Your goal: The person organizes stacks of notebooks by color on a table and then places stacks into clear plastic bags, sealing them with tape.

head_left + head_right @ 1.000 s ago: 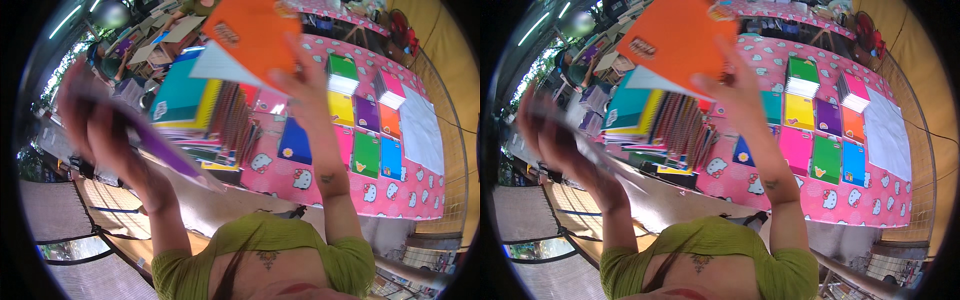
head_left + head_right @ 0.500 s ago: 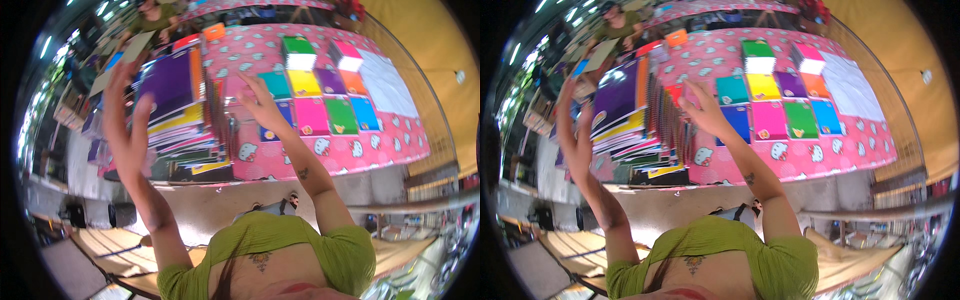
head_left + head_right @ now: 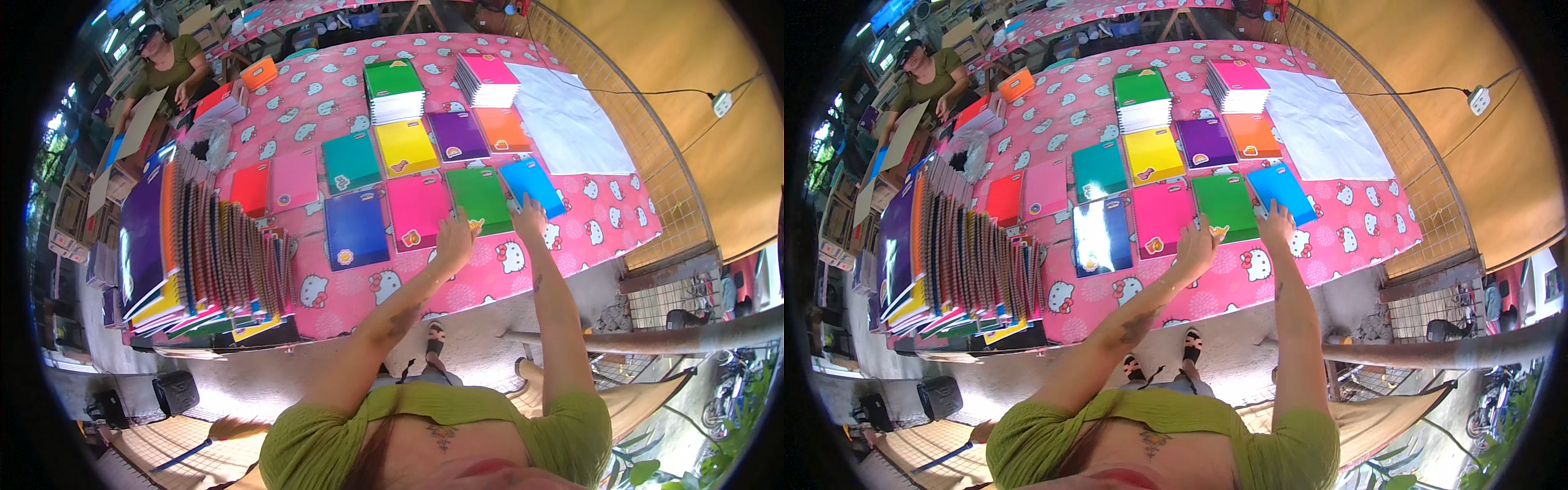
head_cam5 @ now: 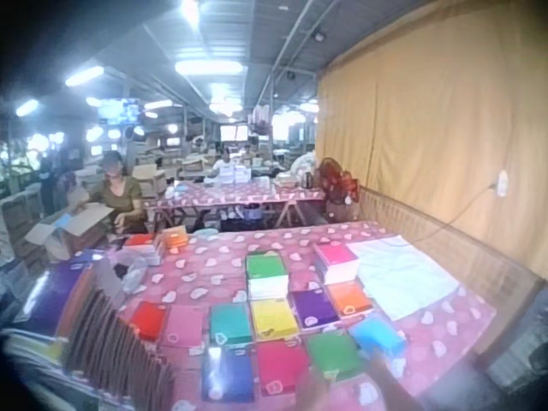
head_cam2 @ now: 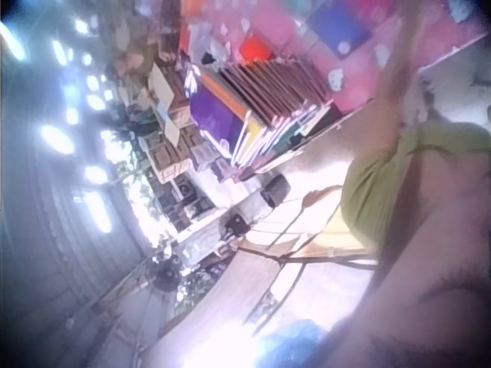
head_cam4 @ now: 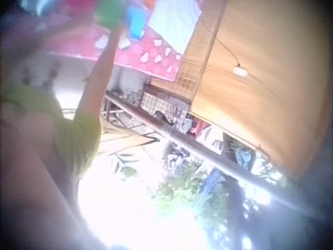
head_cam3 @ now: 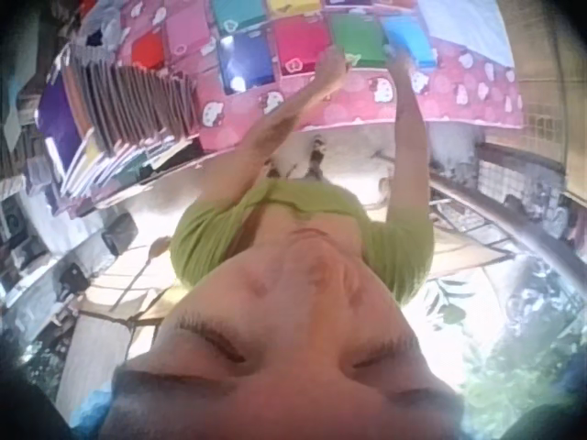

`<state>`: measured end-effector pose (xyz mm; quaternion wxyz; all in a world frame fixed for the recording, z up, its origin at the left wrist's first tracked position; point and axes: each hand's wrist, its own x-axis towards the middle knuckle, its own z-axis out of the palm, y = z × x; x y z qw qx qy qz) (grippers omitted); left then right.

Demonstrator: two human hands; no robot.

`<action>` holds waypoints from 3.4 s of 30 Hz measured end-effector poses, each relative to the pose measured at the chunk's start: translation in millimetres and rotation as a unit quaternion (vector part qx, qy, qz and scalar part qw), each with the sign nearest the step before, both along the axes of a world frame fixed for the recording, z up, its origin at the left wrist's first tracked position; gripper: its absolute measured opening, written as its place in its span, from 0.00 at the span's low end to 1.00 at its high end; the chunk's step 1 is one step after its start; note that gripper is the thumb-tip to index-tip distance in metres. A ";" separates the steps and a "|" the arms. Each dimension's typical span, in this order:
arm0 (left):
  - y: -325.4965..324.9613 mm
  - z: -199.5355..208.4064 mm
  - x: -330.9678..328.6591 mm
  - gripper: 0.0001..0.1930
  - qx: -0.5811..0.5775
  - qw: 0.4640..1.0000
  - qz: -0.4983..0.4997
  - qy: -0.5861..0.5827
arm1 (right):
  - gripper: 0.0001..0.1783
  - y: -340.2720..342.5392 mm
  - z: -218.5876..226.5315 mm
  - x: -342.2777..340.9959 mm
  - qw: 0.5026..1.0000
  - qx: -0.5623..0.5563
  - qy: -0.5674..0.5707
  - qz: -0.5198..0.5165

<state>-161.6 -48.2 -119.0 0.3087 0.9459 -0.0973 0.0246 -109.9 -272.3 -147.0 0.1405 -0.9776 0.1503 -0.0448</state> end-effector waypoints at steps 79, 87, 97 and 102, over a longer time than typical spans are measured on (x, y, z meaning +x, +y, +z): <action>171.1 -17.2 69.0 0.27 -0.062 0.955 0.265 -0.119 | 0.17 20.6 17.4 -13.0 0.922 0.318 -0.205 0.084; 254.7 -11.5 139.1 0.13 -0.090 0.958 0.262 -0.076 | 0.28 239.6 92.1 66.2 0.856 0.195 -0.208 0.432; 370.1 4.1 179.9 0.25 0.070 0.905 0.380 -0.179 | 0.28 162.5 150.0 47.1 0.793 0.546 -0.032 0.269; 297.7 -25.1 152.4 0.38 0.146 0.943 0.293 0.055 | 0.33 51.8 95.3 -42.3 0.819 0.573 -0.012 0.023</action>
